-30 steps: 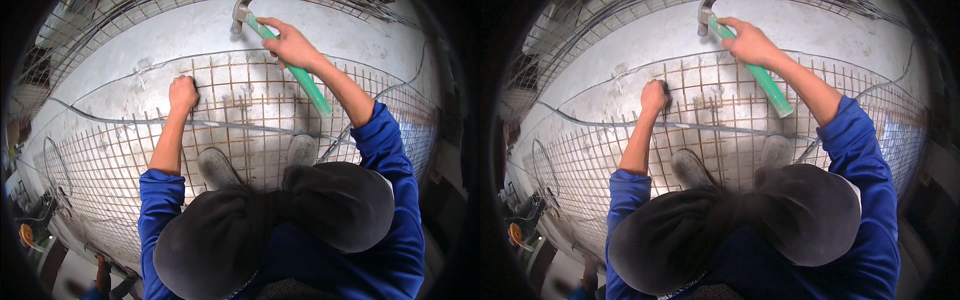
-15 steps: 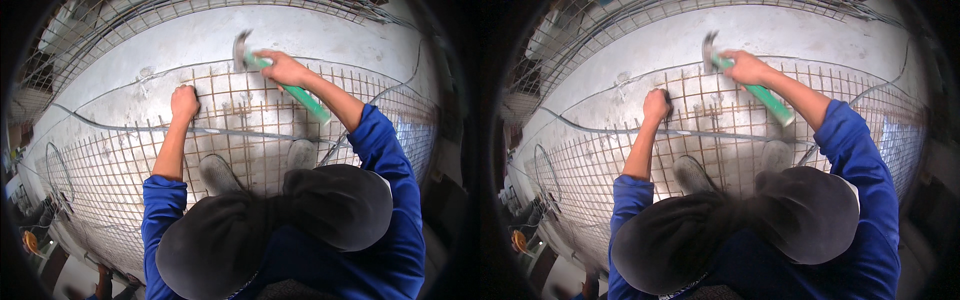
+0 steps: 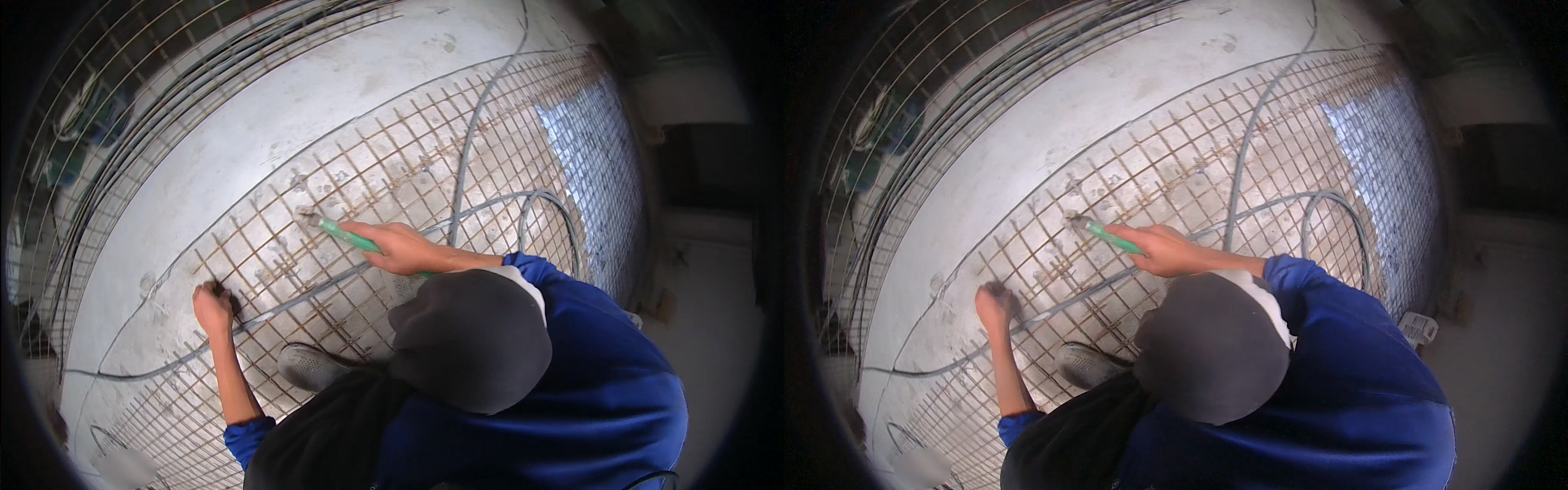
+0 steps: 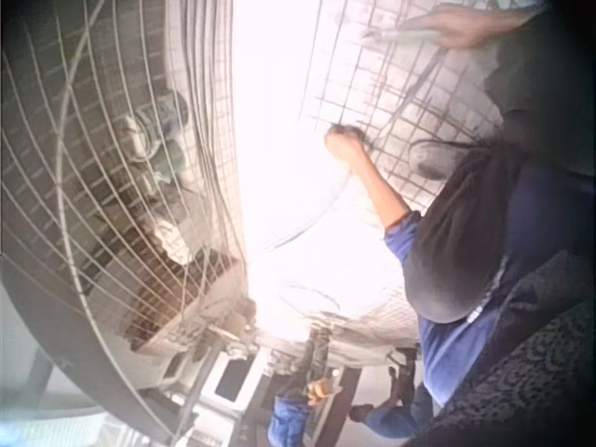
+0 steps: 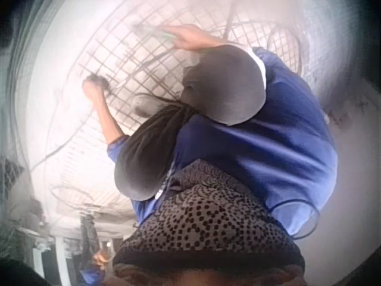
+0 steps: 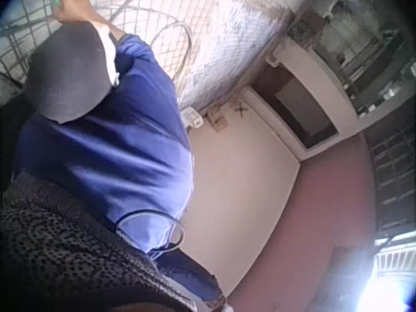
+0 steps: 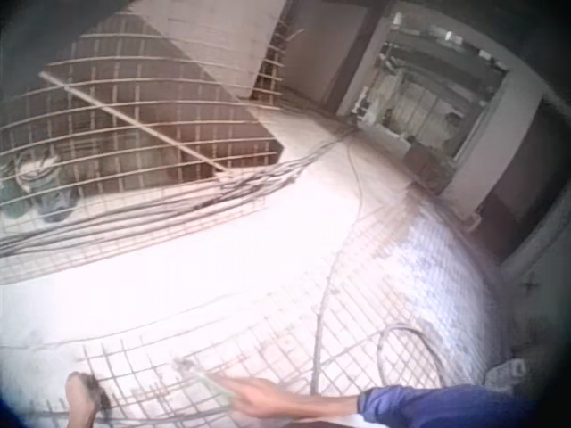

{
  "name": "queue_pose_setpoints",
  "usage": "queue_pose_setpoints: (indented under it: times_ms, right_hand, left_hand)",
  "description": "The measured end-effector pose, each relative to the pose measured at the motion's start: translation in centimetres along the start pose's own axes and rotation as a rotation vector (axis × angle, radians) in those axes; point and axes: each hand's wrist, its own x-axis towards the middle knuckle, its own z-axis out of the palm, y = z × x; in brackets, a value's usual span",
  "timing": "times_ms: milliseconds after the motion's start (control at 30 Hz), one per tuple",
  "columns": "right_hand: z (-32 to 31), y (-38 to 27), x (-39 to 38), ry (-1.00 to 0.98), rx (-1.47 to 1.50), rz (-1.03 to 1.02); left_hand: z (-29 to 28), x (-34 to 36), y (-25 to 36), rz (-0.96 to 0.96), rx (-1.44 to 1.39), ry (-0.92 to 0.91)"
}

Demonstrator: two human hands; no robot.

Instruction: The person hammers nails to secure a wire mesh to a wall, then pours a liquid from a container onto the mesh. Other workers are visible in the background.

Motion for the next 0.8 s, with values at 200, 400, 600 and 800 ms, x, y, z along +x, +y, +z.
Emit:
queue_pose_setpoints:
  times_ms: [200, 400, 600, 800]
  right_hand:
    - [-2.4, 3.3, -4.6, 0.306, 0.104, 0.142]
    - [-3.3, 5.1, -8.0, 0.384, 0.151, 0.291]
    - [-3.4, 6.3, -9.8, 0.465, 0.166, 0.271]
    - [-4.8, 8.0, -6.7, 0.533, 0.214, 0.300]
  left_hand:
    - [0.1, -1.2, -0.4, 0.087, -0.056, 0.049]
    - [0.5, -0.7, -1.7, 0.239, 0.006, 0.071]
    - [0.8, -0.2, -2.5, 0.261, 0.090, -0.056]
    - [0.1, -0.7, -1.4, 0.178, 0.082, -0.105]
